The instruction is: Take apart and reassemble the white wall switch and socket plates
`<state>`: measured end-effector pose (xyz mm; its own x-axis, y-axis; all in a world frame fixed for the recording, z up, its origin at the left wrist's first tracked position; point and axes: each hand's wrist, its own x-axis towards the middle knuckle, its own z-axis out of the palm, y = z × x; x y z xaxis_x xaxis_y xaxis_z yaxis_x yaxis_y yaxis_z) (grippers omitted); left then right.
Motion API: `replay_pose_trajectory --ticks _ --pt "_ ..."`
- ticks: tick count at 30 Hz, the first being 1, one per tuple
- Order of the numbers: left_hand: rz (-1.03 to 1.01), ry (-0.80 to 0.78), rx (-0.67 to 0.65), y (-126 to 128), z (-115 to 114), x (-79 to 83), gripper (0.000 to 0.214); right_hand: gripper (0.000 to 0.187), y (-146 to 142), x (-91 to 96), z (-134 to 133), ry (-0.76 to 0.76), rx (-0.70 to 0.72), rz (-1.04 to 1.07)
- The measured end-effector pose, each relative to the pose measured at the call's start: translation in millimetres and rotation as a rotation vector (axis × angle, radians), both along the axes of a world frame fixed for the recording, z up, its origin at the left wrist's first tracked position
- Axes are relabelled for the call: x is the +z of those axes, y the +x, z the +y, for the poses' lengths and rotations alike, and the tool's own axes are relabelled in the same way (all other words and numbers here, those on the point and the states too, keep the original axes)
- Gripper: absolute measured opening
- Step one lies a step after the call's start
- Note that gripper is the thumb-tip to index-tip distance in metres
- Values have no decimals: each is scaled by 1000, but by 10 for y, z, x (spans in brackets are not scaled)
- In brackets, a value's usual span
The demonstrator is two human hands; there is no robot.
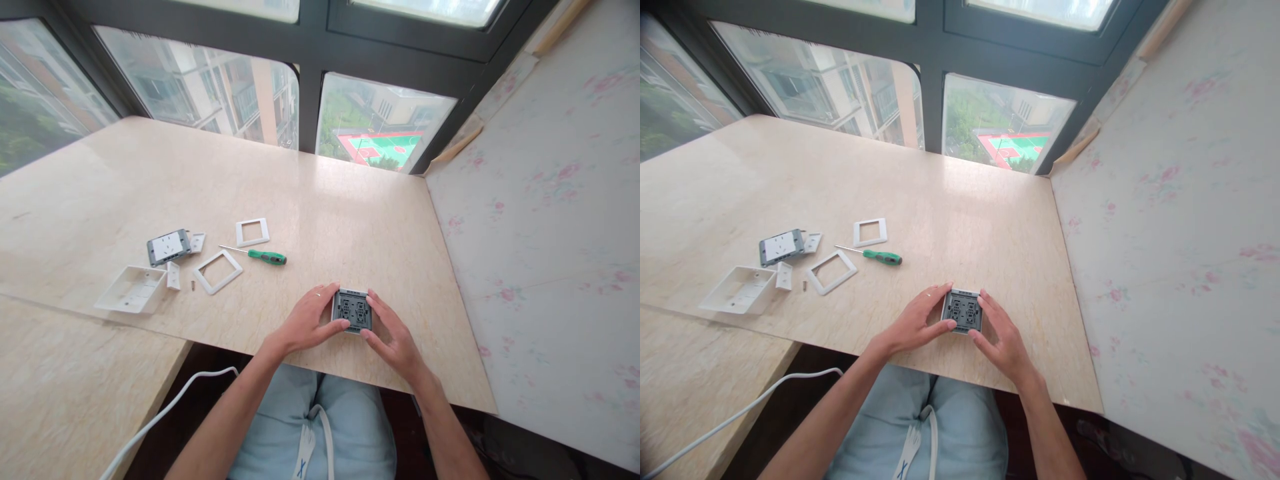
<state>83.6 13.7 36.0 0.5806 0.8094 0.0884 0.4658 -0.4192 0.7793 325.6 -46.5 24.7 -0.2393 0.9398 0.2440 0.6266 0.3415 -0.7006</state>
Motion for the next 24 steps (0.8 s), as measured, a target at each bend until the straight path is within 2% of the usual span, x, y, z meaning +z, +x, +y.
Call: replay_pose_trajectory --ticks 2,4,14,19,24 --pt "-7 27 25 14 0 -14 58 65 -1 -6 -3 10 -3 -21" --pt "15 83 36 32 -7 -33 53 65 2 -9 -5 12 -5 -48" --pt "226 355 40 102 -47 -3 51 65 7 -42 -7 -16 -1 -75" --pt "285 410 37 108 -34 2 50 64 -10 -77 -13 -20 -31 -35" --pt "340 401 28 131 -16 23 47 63 -13 -93 -10 -20 -40 6"
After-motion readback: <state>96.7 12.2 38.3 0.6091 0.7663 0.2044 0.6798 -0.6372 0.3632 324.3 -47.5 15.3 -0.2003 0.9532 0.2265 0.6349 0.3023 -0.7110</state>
